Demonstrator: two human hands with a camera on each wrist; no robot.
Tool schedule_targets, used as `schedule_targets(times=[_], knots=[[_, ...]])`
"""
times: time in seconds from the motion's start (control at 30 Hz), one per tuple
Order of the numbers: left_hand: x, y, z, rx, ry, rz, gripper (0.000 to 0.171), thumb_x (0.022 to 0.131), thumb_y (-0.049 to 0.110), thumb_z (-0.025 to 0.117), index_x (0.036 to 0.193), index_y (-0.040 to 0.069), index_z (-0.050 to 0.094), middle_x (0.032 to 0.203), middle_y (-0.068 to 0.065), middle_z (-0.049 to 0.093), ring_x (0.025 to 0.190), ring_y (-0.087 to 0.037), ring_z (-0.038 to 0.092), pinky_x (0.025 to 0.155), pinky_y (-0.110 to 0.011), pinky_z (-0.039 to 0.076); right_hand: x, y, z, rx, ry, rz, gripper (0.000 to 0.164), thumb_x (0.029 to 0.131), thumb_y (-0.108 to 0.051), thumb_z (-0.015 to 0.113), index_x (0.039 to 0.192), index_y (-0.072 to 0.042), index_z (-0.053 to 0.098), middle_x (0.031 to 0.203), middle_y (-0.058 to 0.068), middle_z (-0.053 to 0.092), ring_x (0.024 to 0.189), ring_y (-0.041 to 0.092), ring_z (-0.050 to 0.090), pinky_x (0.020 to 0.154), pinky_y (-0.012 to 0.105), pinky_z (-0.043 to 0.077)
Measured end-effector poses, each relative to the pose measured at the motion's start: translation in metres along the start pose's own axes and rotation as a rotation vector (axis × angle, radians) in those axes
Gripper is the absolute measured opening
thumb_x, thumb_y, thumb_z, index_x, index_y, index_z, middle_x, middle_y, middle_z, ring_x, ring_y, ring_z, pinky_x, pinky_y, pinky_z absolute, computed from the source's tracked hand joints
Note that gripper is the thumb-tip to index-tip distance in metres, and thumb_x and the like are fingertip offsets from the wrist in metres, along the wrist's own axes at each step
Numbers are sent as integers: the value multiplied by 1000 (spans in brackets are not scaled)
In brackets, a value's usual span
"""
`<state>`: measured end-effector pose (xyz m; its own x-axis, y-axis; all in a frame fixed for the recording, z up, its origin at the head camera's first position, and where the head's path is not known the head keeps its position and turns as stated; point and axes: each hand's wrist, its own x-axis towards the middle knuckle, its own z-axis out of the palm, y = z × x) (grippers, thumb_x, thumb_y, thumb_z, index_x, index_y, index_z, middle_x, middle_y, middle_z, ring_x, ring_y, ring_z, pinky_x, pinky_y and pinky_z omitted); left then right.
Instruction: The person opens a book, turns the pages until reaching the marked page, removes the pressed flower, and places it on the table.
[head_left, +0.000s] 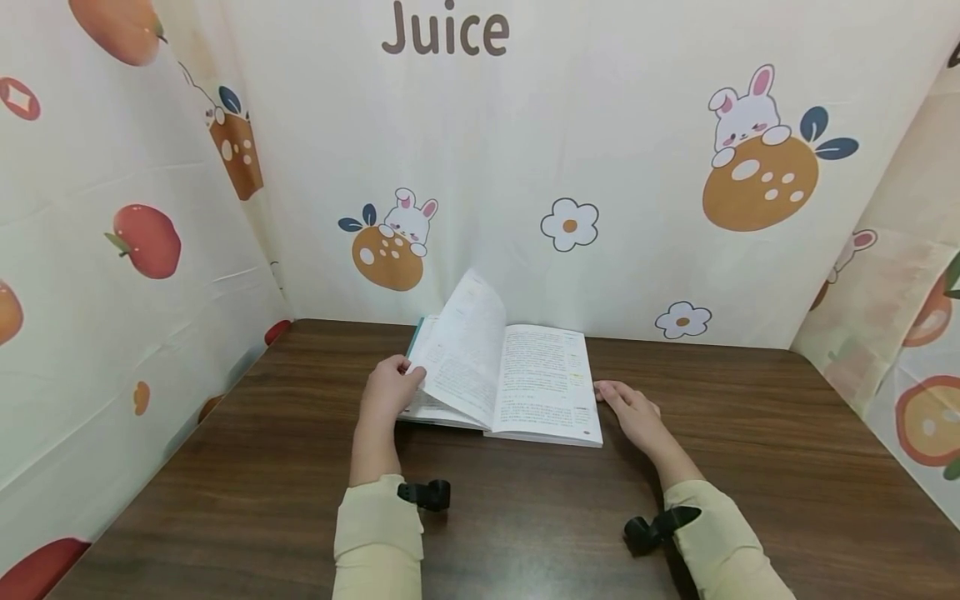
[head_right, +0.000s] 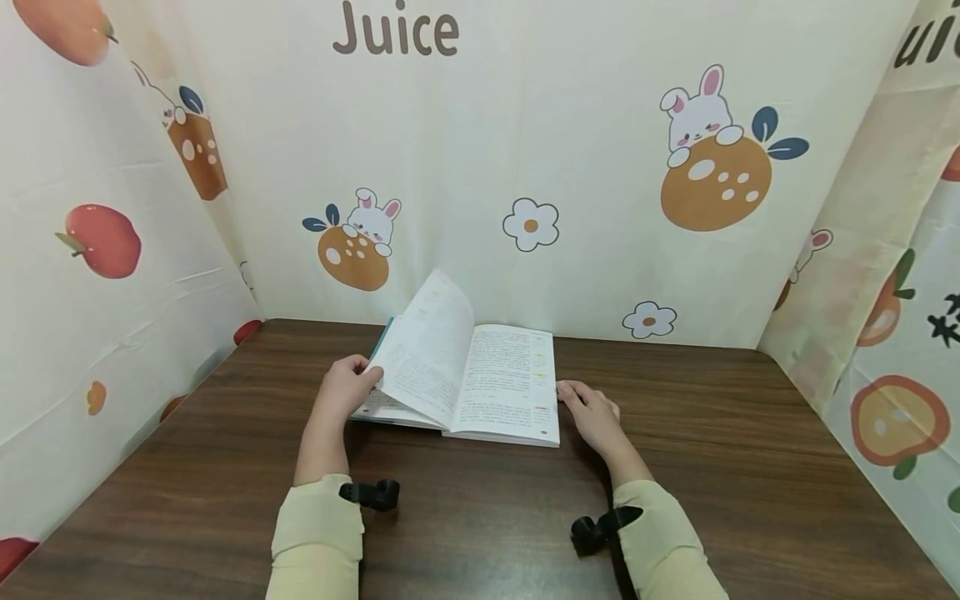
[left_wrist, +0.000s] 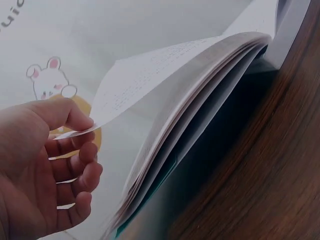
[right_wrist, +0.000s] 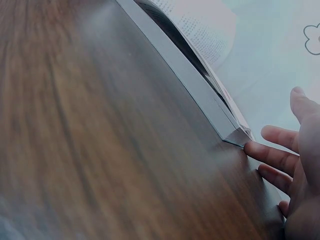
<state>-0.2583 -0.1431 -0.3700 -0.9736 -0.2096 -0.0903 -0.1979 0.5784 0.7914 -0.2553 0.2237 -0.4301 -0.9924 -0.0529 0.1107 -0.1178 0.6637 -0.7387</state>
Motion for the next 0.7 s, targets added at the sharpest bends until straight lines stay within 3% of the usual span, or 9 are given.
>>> schedule_targets(times=[0.3,0.7], knots=[[-2,-12,-7,80,-70,-36,32,89,26,50,107,0,56,100,-15,56,85,-26,51,71,-36,40,0,1,2,14,-1,4,57,97,-50,31,120,-5,57,126,19,53,121,39,36,97,59,9],[-3,-21,-9,118,-112,-89,21,87,22,51,88,2,58,81,-11,52,76,-22,48,63,-31,36,-1,0,0,11,-12,30,58,97,-50,30,125,-5,54,127,19,52,124,40,33,97,61,8]])
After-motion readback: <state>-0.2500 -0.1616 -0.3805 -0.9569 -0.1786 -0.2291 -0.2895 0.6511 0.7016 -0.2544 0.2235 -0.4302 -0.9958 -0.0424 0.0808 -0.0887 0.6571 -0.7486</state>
